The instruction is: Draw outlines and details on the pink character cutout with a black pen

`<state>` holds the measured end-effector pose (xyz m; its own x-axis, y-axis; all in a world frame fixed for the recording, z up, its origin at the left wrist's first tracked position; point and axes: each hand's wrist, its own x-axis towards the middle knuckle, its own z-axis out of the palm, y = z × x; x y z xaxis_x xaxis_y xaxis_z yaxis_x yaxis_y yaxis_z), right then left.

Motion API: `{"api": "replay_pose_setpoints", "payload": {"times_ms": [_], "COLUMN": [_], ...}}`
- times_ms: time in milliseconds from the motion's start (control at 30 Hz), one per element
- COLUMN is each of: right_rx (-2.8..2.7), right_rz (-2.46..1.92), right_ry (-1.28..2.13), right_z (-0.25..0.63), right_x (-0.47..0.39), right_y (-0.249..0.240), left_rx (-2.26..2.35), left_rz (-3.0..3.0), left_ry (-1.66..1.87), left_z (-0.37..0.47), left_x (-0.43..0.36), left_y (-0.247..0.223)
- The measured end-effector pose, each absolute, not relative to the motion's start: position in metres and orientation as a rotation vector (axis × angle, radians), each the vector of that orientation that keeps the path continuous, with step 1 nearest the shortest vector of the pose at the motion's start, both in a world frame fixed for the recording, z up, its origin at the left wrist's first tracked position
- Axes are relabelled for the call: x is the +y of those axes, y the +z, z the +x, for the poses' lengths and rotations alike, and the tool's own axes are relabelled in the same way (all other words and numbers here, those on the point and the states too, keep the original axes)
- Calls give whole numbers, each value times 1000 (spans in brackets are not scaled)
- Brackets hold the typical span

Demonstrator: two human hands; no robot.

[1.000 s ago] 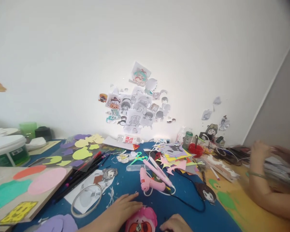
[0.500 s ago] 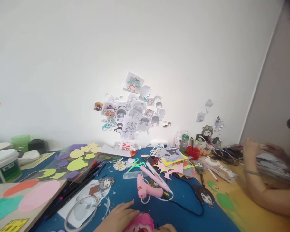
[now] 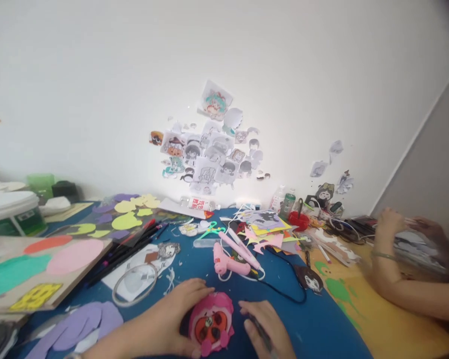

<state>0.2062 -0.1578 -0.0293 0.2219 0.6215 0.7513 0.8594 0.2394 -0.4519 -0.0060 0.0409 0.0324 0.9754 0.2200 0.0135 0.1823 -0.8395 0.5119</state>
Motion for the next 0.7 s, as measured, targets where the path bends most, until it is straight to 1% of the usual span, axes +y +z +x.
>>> {"api": "replay_pose_setpoints", "payload": {"times_ms": [33,133,233,333,700], "right_rx": [-1542,-1354,-1207,-1207,-1525], "right_rz": [-1523,-1555,-1573,-1575,-1219], "right_ry": [-130,23,55,69,124], "right_z": [209,214,214,217,228], "right_x": [-162,-168,-165,-158,-113], "right_y": [-21,-5,-4,-4,41], "left_rx": [274,230,189,177,167], "left_rz": [2572,2552,2551,2555,2569], "left_ry": [75,16,-7,-19,0], "left_z": [-7,-8,-8,-8,-6], "left_x": [41,43,44,44,55], "left_y": [36,46,50,50,39]}}
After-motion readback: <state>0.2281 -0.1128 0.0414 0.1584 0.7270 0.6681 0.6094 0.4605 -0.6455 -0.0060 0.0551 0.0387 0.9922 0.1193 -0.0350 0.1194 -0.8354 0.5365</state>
